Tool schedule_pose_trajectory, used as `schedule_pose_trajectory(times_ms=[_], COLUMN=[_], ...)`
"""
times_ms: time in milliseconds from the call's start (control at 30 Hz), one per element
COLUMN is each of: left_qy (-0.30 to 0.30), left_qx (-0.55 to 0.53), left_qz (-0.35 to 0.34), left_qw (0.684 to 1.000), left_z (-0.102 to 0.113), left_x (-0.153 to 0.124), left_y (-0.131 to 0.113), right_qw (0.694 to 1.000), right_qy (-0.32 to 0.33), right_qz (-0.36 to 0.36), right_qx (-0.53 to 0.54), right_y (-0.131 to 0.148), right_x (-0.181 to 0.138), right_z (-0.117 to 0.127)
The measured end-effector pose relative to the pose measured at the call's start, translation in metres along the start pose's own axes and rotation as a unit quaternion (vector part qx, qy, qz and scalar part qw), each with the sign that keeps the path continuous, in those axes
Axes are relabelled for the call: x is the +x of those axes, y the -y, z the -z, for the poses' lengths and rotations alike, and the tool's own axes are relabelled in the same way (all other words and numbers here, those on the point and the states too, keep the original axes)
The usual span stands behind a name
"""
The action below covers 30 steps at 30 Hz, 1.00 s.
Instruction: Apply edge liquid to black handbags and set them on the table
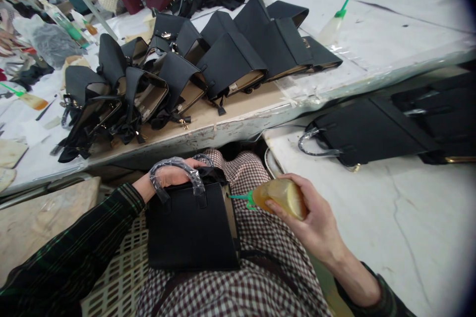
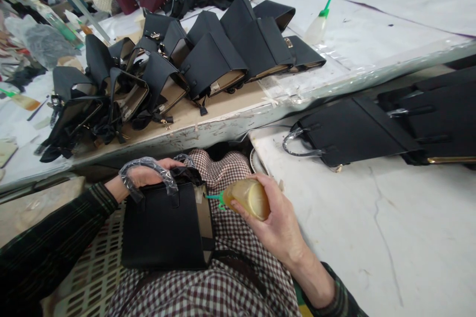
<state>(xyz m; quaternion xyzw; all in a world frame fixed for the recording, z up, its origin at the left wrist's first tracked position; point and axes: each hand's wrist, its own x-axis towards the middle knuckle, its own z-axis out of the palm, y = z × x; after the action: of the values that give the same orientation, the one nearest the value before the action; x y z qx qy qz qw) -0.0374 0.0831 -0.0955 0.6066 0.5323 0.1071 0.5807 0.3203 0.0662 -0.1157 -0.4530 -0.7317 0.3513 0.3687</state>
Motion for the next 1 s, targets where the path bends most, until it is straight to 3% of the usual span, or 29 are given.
schedule_pose_trajectory(times_ms=[833, 1000], left_qy=[-0.011, -0.011], left_qx=[0.055, 0.071], left_qz=[0.017, 0.02], left_qw=[0.998, 0.997], left_z=[-0.002, 0.0], left_x=[0.002, 0.0], left_y=[0.0, -0.007], right_qw=[0.977, 0.99], right_qy=[0.195, 0.11], right_qz=[-0.088, -0.085], right_qx=[-0.004, -0.003], right_y=[0.008, 0.0], right_x=[-0.021, -0.027], right_z=[0.012, 0.01])
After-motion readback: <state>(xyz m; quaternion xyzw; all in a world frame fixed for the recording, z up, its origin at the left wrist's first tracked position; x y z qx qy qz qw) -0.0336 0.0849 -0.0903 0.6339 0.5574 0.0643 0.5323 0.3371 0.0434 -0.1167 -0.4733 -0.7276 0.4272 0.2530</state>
